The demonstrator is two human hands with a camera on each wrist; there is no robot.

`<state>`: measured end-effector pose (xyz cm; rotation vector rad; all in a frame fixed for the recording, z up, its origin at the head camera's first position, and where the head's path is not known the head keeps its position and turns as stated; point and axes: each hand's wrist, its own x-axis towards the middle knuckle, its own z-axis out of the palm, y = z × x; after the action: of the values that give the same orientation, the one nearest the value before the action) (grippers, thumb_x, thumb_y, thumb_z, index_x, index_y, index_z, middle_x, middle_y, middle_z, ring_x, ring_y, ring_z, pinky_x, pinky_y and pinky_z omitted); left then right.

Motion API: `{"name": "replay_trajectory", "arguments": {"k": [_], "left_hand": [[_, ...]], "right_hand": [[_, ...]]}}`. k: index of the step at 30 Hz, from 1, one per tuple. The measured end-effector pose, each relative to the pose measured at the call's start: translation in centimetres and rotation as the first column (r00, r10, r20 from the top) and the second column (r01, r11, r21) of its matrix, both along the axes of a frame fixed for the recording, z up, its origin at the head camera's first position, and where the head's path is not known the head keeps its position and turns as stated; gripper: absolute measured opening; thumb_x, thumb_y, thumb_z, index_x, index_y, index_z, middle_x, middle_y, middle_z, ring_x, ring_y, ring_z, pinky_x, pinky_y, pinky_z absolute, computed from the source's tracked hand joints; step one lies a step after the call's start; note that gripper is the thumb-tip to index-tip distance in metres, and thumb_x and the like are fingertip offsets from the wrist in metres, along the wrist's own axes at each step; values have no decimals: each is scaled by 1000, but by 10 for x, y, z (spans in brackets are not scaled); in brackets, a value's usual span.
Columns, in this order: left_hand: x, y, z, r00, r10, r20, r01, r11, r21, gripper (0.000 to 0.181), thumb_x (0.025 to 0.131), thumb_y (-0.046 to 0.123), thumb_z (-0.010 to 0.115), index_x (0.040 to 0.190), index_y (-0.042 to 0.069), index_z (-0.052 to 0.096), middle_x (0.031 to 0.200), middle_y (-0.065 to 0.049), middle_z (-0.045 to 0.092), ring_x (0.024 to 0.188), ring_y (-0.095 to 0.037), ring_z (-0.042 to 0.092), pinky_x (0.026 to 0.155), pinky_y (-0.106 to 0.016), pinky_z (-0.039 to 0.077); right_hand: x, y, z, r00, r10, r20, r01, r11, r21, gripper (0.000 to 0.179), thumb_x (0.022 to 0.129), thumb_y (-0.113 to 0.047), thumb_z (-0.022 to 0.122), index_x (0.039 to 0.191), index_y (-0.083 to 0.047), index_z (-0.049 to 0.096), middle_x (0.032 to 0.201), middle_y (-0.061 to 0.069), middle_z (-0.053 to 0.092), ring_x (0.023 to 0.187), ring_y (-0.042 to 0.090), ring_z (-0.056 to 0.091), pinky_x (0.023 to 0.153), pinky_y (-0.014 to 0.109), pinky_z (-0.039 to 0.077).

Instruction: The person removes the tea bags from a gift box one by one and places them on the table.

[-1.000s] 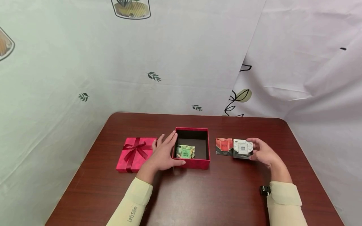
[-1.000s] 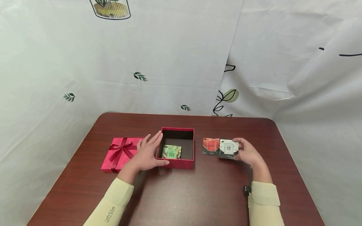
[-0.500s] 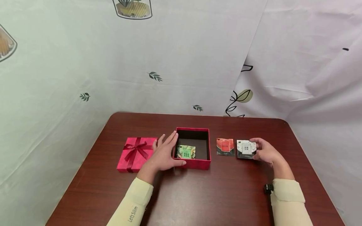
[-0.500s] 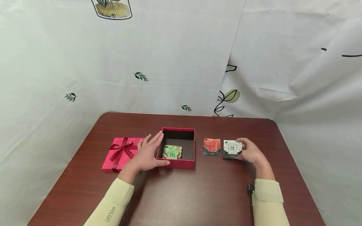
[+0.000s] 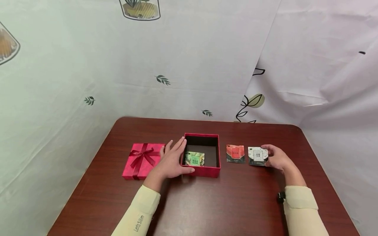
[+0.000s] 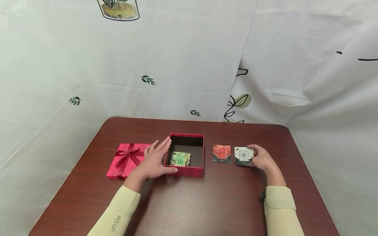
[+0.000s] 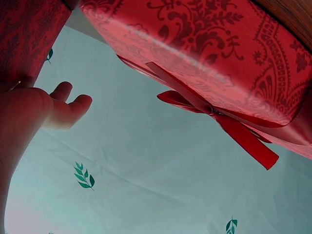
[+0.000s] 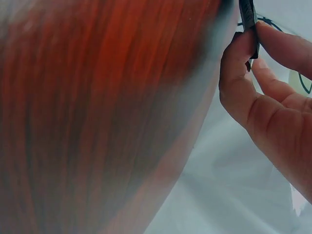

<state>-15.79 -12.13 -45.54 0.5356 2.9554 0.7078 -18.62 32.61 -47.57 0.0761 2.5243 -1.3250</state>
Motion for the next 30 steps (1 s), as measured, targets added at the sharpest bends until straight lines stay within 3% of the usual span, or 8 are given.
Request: {"name": "replay_trajectory", "arguments": {"k": [12, 20, 30], "left_hand": [[-1, 0, -1, 1000, 1, 0, -1, 1000, 0, 119, 68, 60, 83, 161, 17, 21, 166, 6, 15, 146, -42, 12, 109, -67, 2], [0, 0, 0, 1000, 0, 3, 0, 1000, 0, 119, 68, 61, 82, 161, 18, 21, 166, 6, 14, 146, -41, 11, 109, -66, 2], [0, 1, 1, 1000, 4, 17, -4, 1000, -10, 120, 69, 60, 82, 162, 20, 19, 166, 7, 13, 147, -41, 11, 110, -66, 1]], "right_hand": [[-3, -1, 1, 999, 39, -10, -37, 983, 178, 66, 76, 18, 58, 141, 7, 48, 121, 33, 51, 98, 39, 48, 74, 40, 45], [-7, -1, 2, 998, 60, -19, -52, 950, 309, 63, 76, 14, 55, 138, 6, 52, 124, 37, 49, 93, 39, 48, 69, 39, 41], [-6, -6, 2, 998, 53, -17, -43, 926, 374, 63, 73, 14, 57, 136, 6, 53, 119, 36, 49, 91, 39, 46, 67, 38, 40]]}}
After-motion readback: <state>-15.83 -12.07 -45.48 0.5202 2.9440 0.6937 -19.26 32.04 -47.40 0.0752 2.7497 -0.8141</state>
